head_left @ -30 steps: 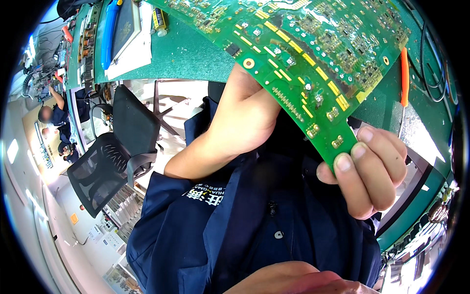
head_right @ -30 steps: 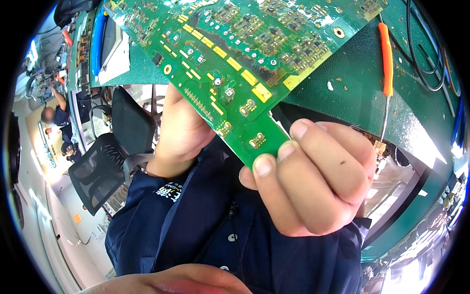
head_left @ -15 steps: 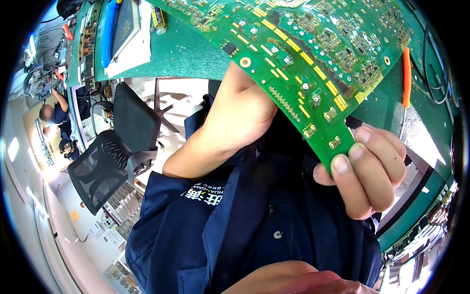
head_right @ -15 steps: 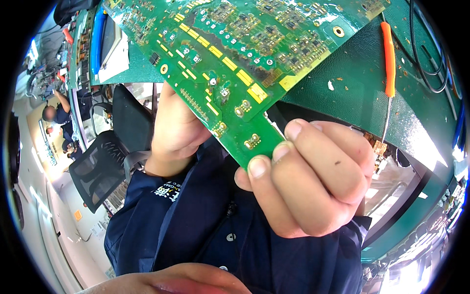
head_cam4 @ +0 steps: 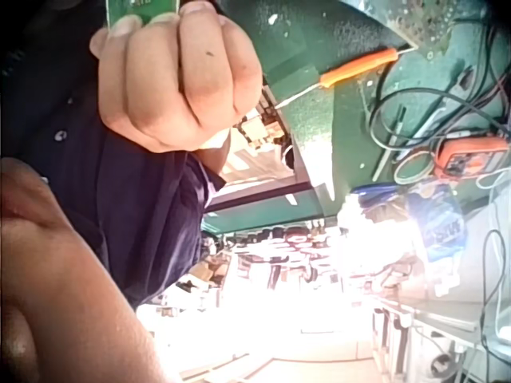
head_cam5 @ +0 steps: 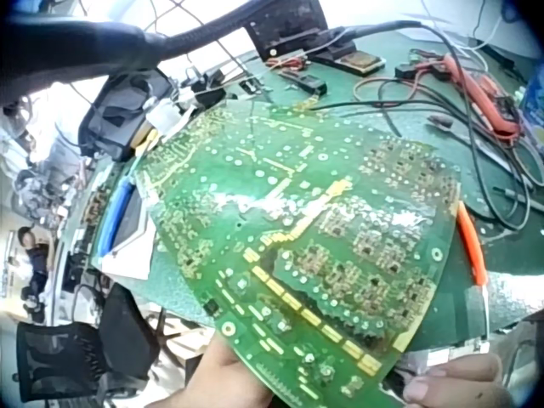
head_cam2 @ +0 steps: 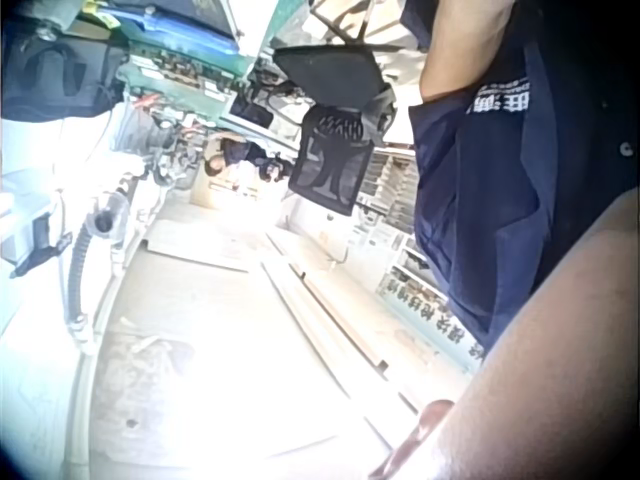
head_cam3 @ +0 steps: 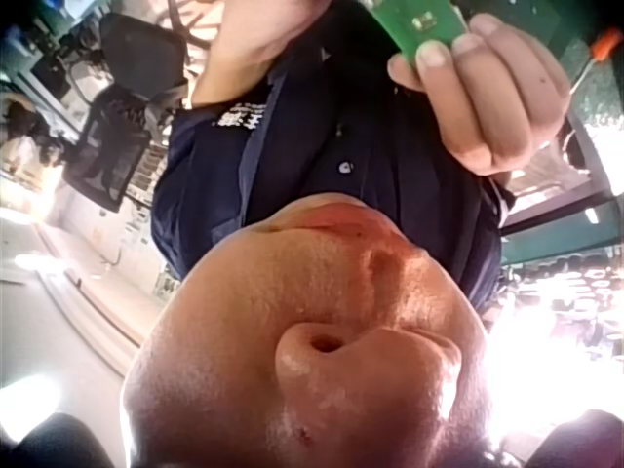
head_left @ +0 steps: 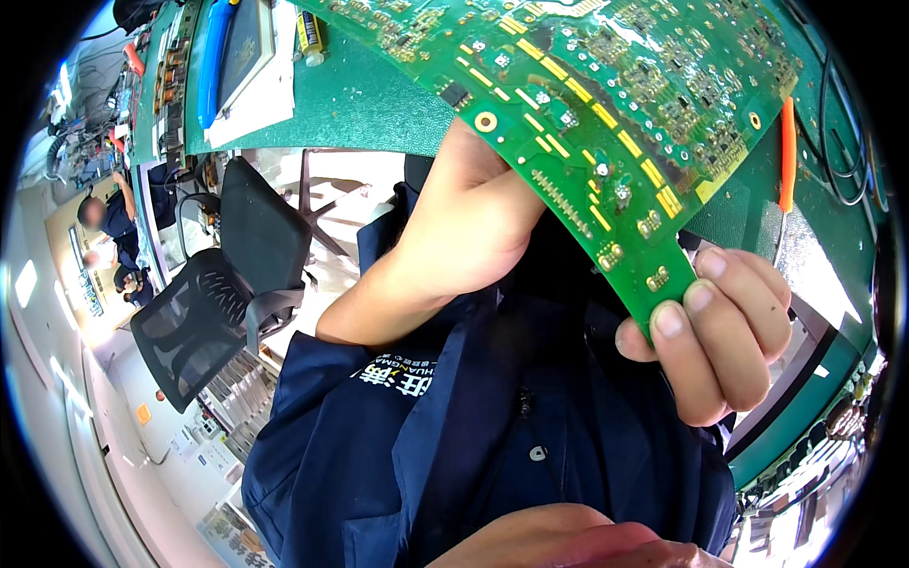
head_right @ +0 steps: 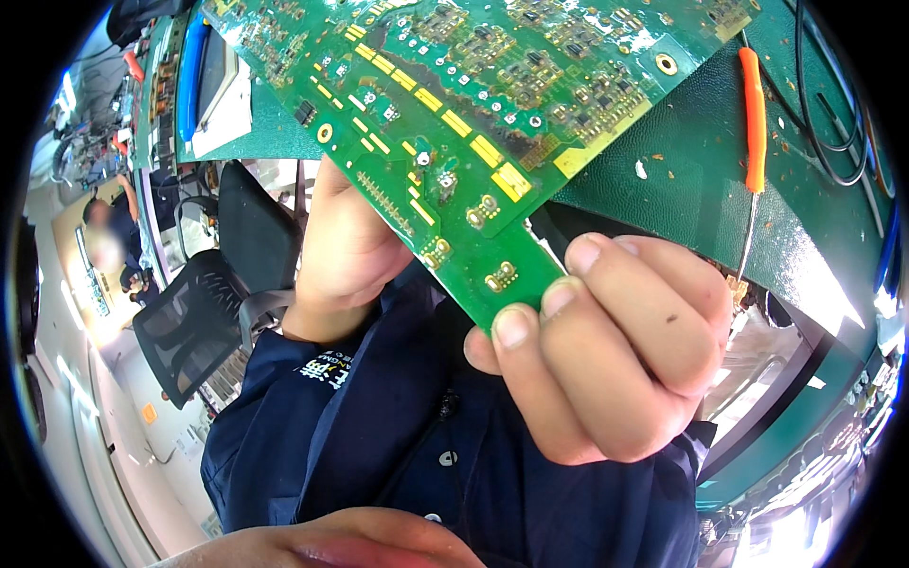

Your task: The person uses a screwdriver to loosen components on a large circuit board. They pick up an electronic component, align it with the board, and turn the board over to examine the reverse side.

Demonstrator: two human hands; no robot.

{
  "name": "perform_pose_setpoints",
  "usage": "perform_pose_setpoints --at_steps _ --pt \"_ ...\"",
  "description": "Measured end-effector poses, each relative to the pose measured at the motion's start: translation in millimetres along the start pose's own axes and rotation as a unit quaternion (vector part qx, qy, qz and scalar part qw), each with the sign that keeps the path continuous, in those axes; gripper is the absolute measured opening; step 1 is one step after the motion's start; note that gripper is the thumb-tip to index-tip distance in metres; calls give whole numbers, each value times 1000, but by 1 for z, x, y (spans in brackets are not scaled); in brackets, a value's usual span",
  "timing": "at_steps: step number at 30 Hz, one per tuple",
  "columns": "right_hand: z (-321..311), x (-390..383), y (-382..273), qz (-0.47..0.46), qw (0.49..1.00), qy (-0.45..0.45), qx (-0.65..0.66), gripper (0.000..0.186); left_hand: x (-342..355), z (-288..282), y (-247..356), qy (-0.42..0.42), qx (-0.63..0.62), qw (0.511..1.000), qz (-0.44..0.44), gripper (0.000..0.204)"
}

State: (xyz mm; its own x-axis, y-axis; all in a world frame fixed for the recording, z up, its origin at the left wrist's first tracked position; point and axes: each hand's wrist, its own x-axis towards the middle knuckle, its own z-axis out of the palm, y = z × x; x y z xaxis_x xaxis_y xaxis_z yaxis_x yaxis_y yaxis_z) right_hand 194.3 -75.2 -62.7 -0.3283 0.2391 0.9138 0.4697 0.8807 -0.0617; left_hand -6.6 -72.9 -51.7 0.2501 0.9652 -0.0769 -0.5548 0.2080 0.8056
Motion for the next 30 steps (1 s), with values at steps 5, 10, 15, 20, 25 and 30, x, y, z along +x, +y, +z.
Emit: perform_pose_setpoints --at_steps 5,10,15,20,25,30 --pt "1 -2 1 -7 1000 5 3 26 1 4 1 17 37 999 2 27" --pt "0 -3 0 -5 1000 1 3 26 2 8 4 36 94 995 2 23" --pt "1 -3 0 -8 1000 3 4 26 3 8 5 30 99 995 3 22" --pt "2 -4 2 -11 1000 16 0 26 2 5 3 26 65 998 2 23" --pt "-1 -3 1 1 1000 7 0 27 2 6 5 30 83 996 -15 23" --pt "-7 -7 5 7 1000 4 10 28 2 4 2 -2 70 998 -5 24"
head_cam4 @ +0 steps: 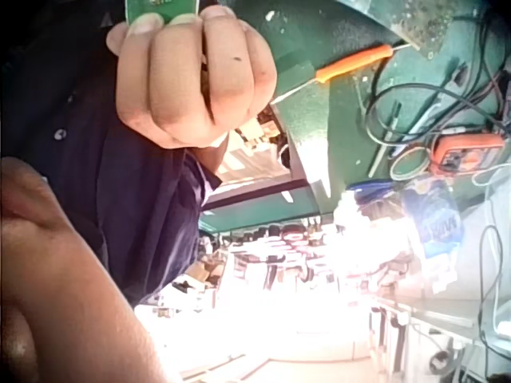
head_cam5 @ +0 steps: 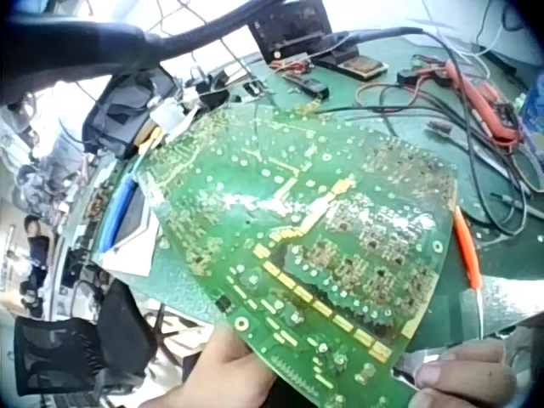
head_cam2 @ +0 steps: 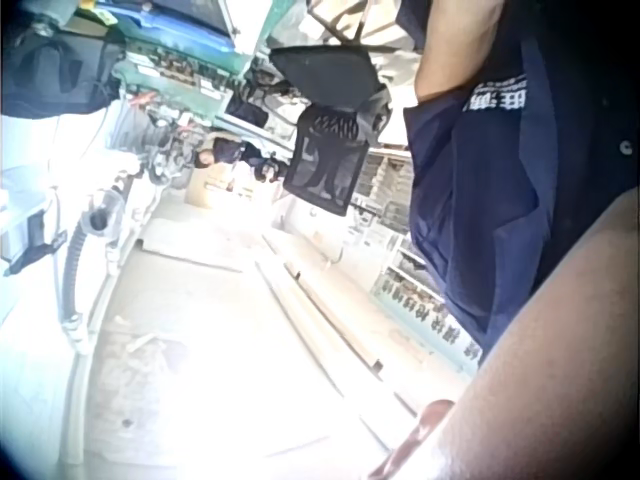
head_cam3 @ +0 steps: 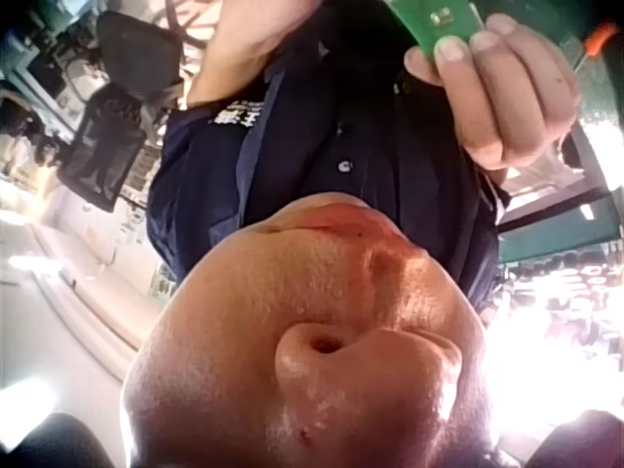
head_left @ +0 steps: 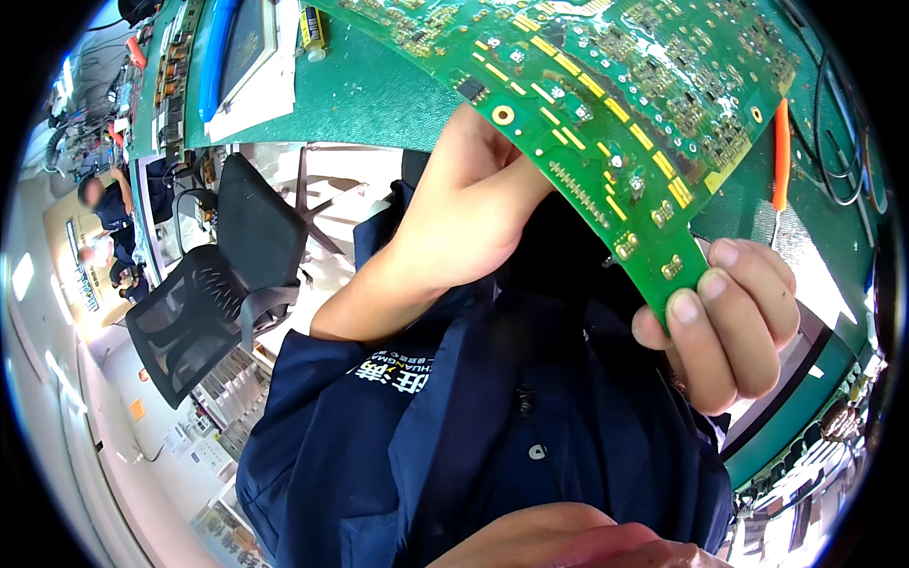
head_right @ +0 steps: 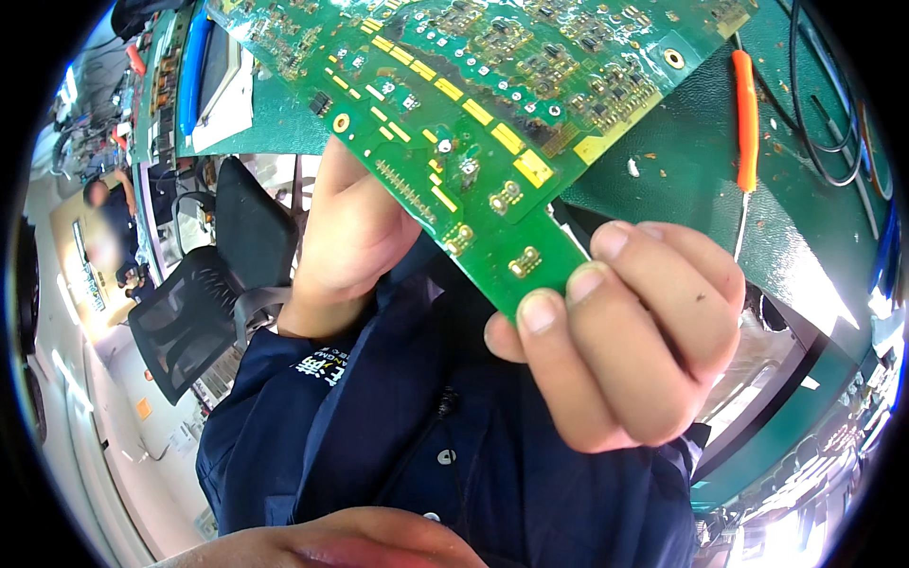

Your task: The person uses a screwdriver to loosen components on a large circuit board. They pick up an electronic component, align it with the board, and turn the board over to examine the reverse side.

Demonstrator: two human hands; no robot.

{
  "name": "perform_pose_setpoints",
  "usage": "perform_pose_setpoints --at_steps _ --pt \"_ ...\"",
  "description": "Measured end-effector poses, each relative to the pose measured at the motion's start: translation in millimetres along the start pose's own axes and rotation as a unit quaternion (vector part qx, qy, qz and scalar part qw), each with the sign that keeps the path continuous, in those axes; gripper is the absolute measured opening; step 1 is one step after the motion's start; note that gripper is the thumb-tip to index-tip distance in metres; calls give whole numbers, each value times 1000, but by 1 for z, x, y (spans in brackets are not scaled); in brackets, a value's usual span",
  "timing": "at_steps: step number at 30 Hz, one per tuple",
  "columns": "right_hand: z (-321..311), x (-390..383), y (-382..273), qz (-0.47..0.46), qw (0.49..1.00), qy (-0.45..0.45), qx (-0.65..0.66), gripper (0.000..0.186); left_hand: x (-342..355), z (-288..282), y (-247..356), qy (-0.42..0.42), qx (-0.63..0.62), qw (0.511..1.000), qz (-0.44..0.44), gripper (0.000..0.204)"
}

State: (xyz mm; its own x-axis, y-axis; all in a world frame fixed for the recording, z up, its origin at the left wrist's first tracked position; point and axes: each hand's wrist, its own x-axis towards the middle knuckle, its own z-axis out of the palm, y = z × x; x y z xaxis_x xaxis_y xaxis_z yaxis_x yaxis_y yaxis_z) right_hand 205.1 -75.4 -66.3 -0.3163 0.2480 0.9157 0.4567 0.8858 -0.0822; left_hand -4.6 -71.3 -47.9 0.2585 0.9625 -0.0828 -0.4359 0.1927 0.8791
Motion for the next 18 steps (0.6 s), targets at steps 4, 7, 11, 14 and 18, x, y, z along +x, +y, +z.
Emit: perform_pose_setpoints --at_steps 4,7,11,14,18 --pt "-12 -5 2 64 998 -19 0 28 -6 4 1 35 -34 999 -17 30" --pt "-16 -7 4 114 992 -2 -54 28 -7 -1 2 6 -23 1000 -17 32" --pt "-22 -7 12 115 991 4 -74 34 -10 2 2 -8 111 994 -2 39" --pt "-28 -7 18 127 987 4 -95 36 -12 4 2 -26 130 991 1 38" --pt "-26 -4 19 163 980 19 -112 33 -11 17 2 -54 125 991 1 39"
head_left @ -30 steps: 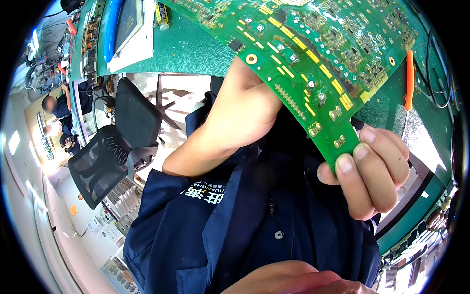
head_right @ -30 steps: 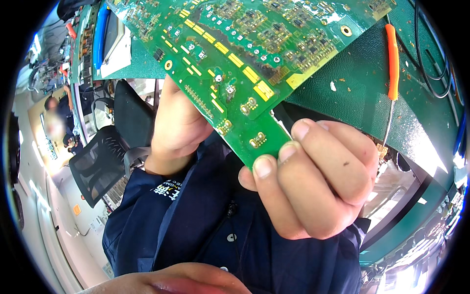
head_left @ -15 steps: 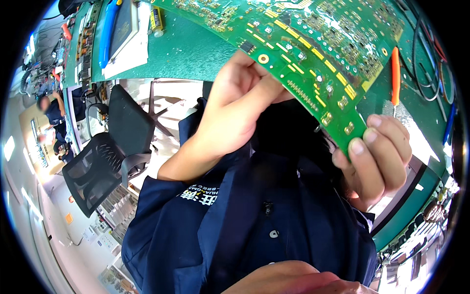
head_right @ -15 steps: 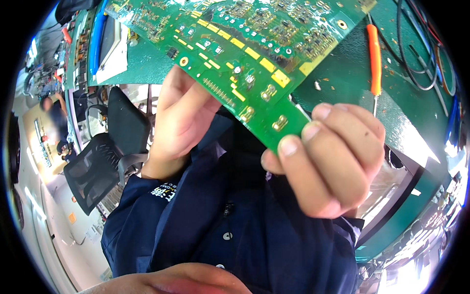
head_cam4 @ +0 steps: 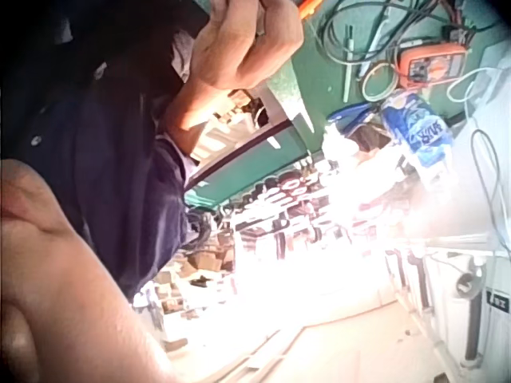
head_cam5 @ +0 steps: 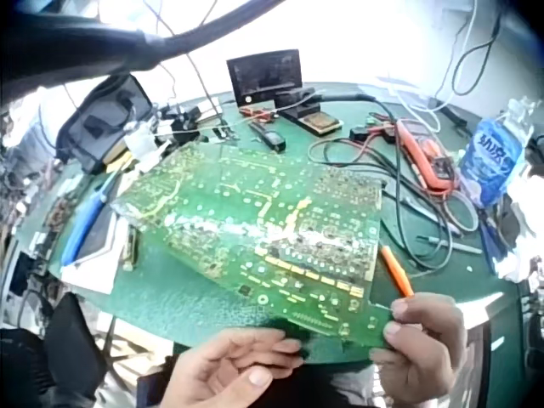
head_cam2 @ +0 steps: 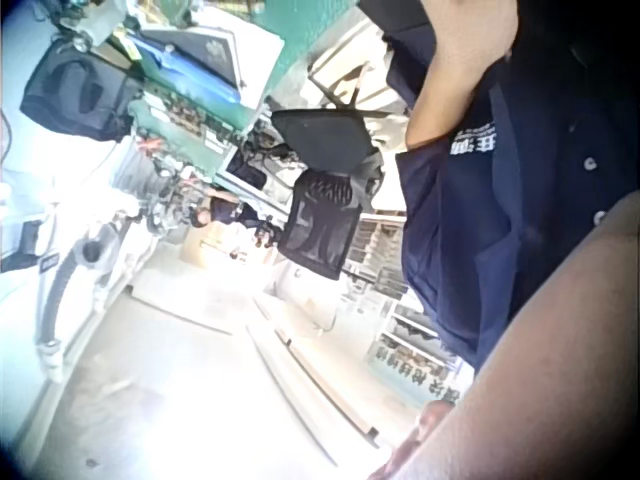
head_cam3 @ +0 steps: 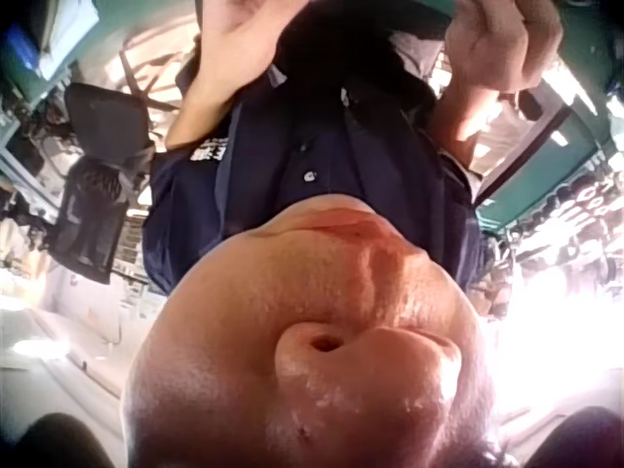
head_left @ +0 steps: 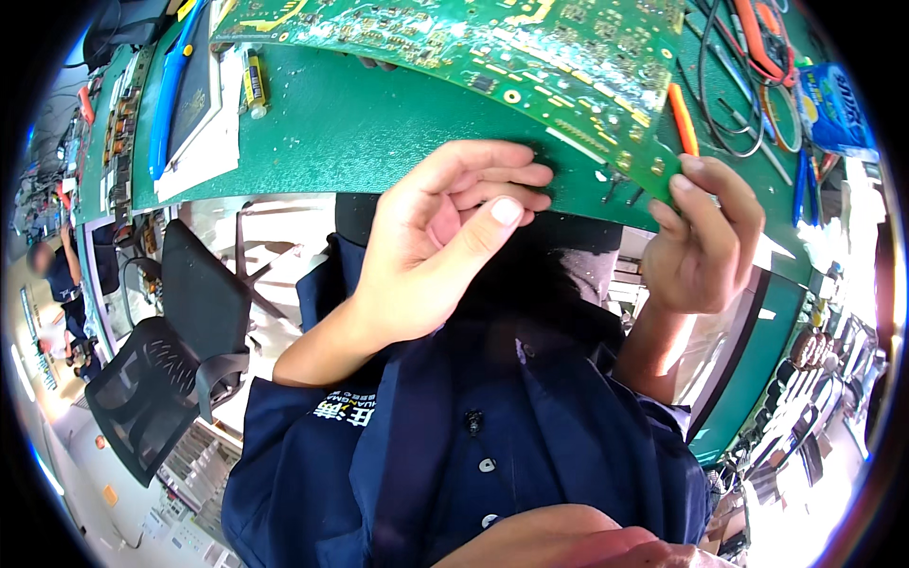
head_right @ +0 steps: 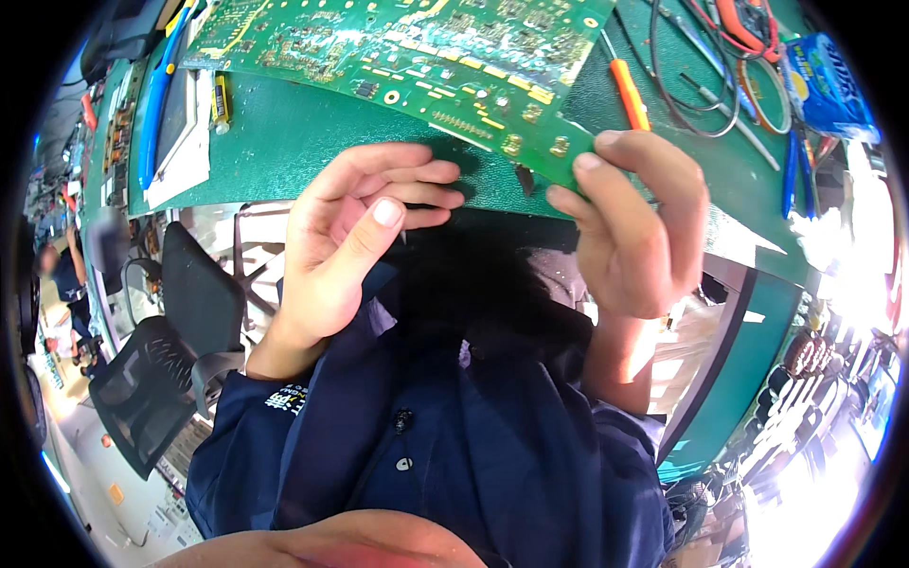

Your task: The person uses a screwdriver to loosen components on a large circuit board. They pick up an electronic component, align it with the board, and turn the board over to examine the reverse side.

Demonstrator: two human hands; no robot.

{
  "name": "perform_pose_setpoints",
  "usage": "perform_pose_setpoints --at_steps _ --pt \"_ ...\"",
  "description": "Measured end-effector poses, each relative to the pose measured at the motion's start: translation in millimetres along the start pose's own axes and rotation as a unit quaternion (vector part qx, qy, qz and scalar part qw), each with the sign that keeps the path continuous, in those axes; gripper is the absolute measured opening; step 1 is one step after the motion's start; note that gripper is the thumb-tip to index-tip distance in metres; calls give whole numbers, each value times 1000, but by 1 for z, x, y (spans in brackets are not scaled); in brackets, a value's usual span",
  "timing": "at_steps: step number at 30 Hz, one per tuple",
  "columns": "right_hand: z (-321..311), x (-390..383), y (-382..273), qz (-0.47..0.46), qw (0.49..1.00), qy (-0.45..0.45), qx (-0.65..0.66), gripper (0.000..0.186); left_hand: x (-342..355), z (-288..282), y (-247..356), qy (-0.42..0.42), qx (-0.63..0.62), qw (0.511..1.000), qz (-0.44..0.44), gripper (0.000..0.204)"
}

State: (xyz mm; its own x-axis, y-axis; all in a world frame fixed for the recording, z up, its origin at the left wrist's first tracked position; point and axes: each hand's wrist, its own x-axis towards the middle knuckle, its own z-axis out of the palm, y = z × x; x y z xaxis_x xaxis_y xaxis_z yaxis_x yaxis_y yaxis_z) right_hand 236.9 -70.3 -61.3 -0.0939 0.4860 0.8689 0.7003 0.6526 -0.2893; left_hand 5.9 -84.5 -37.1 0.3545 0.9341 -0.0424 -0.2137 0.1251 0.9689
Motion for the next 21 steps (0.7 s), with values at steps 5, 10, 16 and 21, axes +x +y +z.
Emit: perform_pose_setpoints --at_steps 5,10,16,21 --pt "-11 5 -2 27 999 -16 -11 35 20 16 -2 -33 -72 996 -33 39" --pt "-36 10 -3 113 985 -97 -87 39 14 23 -9 -10 -45 999 19 34" --pt "-48 4 9 229 947 -181 -134 19 28 35 -22 28 303 928 215 23" --pt "-50 13 34 249 942 -165 -151 13 38 43 -29 67 362 887 277 13"
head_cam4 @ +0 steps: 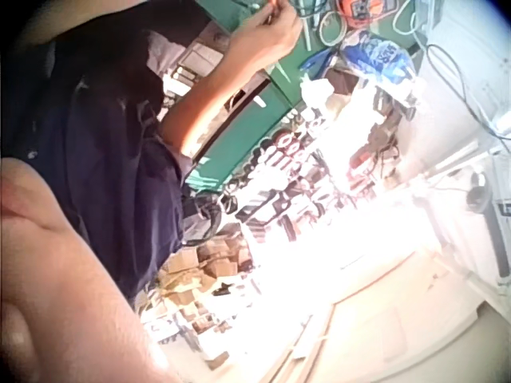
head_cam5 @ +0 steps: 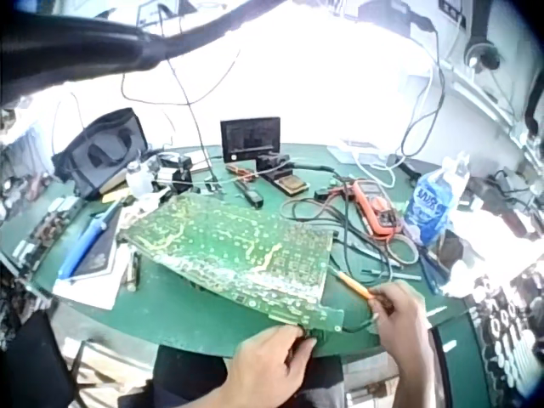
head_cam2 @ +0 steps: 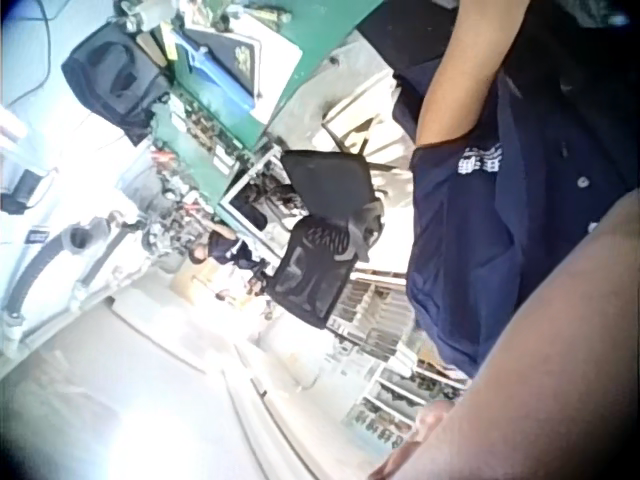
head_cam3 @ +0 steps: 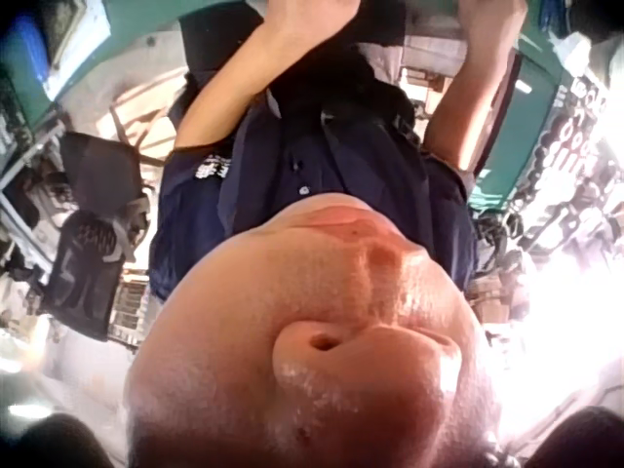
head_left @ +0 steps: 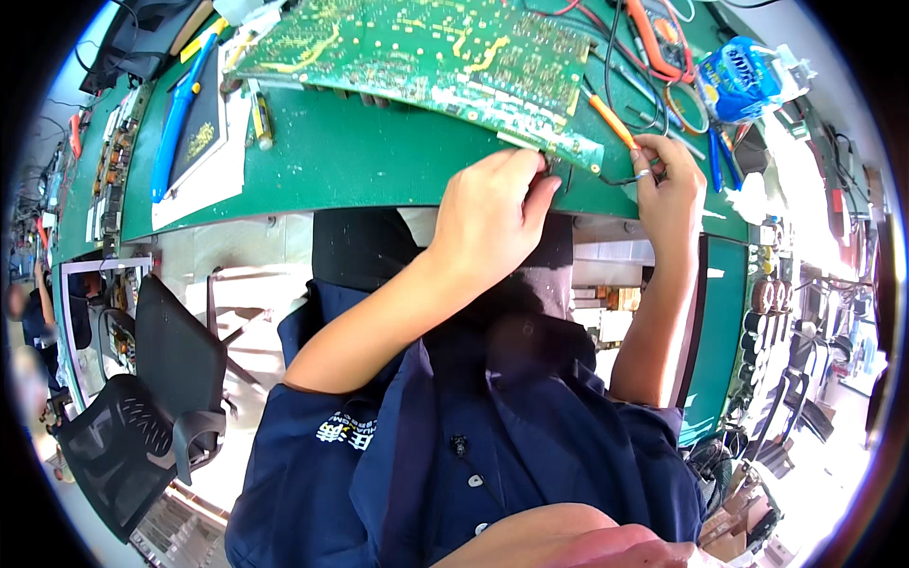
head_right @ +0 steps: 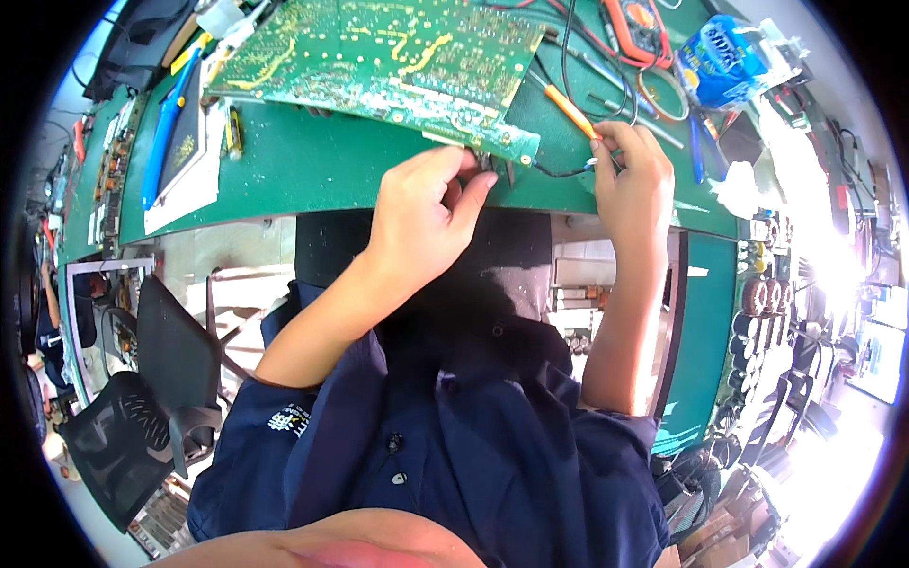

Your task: The person uses a screwdriver to loosen components on a large circuit board. They pick up an electronic component, align it with the board, and turn the board over to examine the reverse side.

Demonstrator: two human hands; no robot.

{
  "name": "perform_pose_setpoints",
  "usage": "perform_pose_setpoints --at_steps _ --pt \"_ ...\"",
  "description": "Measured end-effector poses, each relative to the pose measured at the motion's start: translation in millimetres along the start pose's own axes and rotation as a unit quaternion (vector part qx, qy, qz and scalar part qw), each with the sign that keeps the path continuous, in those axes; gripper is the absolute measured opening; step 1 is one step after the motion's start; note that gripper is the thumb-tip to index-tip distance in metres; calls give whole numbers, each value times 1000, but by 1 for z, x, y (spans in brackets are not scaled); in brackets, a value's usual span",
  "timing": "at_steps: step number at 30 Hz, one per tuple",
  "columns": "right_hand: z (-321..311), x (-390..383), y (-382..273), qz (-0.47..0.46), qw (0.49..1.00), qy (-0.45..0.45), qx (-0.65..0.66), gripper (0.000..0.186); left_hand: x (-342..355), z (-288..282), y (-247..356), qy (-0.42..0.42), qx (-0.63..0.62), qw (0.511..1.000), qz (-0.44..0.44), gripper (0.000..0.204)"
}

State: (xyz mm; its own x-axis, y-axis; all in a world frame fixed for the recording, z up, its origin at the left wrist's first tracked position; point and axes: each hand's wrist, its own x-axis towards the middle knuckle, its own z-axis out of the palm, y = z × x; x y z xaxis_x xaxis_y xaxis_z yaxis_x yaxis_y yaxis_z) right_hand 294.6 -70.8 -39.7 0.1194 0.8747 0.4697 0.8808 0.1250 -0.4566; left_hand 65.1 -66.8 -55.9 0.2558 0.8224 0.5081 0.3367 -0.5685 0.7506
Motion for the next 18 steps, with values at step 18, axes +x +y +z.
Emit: perform_pose_setpoints --at_steps 18 --pt "10 49 43 33 985 4 -171 13 31 34 -2 24 -33 999 9 14"
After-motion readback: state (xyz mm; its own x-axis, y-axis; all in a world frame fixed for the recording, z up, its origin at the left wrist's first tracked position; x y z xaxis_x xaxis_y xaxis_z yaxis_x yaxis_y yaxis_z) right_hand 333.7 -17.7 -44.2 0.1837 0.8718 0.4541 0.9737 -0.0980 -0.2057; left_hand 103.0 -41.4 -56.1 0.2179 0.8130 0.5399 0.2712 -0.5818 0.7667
